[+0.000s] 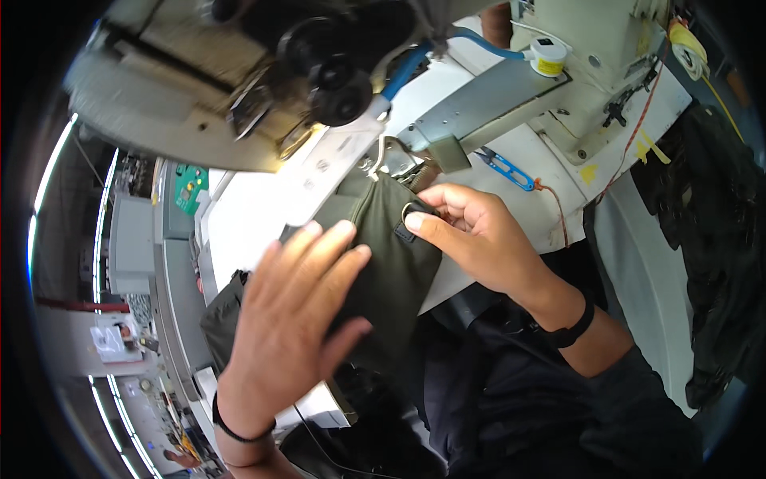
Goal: The person operates an industrial sewing machine to stitch a zipper onto a dark green fabric bag. They guide the bag under the needle, align the zipper, and sew along the edge. The person uses scissors to cut the thread and repeats the process on a second bag.
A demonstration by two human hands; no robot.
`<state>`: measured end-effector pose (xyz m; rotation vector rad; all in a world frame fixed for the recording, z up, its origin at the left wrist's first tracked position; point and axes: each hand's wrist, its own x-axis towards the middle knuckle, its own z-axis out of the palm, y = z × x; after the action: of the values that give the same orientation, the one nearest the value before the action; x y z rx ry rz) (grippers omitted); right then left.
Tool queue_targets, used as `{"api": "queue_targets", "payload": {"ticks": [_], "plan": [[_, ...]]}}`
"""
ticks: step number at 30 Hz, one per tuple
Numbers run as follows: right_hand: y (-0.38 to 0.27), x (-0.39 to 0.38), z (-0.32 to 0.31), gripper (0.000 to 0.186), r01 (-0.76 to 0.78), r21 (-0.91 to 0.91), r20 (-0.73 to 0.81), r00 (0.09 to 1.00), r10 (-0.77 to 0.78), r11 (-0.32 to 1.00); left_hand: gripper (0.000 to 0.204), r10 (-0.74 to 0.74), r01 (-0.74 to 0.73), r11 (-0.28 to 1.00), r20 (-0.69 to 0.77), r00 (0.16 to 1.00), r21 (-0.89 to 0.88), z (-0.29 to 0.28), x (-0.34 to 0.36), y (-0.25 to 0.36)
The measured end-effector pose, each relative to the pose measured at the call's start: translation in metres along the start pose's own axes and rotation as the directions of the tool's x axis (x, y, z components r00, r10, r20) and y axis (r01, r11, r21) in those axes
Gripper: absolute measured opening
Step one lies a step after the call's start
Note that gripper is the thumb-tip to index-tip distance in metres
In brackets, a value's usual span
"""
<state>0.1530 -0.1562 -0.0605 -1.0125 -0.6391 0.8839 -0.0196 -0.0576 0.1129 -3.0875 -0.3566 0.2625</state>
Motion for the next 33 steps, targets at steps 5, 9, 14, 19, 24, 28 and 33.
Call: {"api": "queue_targets", "payload": {"ticks": [5,9,14,19,24,28,33], "plan": [[-0.004,-0.009,0.014,0.018,0.027,-0.218,0.055,0.998,-0.015,0.976,0.063,-0.135,0.170,0.953,-0.153,0.979,0.251,0.026,-0.011,-0.015],[0.005,-0.010,0.015,0.019,0.041,-0.167,0.033,0.999,-0.036,0.985,0.076,-0.014,0.026,0.999,-0.342,0.940,0.031,0.057,0.023,0.003],[0.001,-0.014,0.009,0.020,0.046,-0.185,0.051,0.998,-0.037,0.982,0.097,-0.070,-0.033,0.983,-0.528,0.847,-0.183,0.105,0.037,-0.003],[0.013,-0.006,-0.010,0.021,0.087,-0.124,0.133,0.989,-0.071,0.988,0.097,-0.055,-0.071,0.978,-0.569,0.820,-0.196,0.114,0.044,-0.011],[0.032,0.004,-0.020,0.023,0.091,-0.203,0.111,0.991,-0.070,0.975,0.092,-0.034,-0.014,0.997,-0.632,0.774,-0.070,0.131,0.045,-0.013],[0.010,-0.016,-0.004,0.021,0.233,-0.359,0.087,0.973,-0.216,0.904,0.076,-0.057,0.080,0.997,-0.671,0.739,0.003,0.142,0.045,-0.002],[-0.031,0.010,0.015,0.008,0.471,-0.747,0.034,0.732,-0.681,0.469,0.064,-0.070,0.086,0.996,-0.703,0.707,-0.012,0.139,0.044,-0.004]]}}
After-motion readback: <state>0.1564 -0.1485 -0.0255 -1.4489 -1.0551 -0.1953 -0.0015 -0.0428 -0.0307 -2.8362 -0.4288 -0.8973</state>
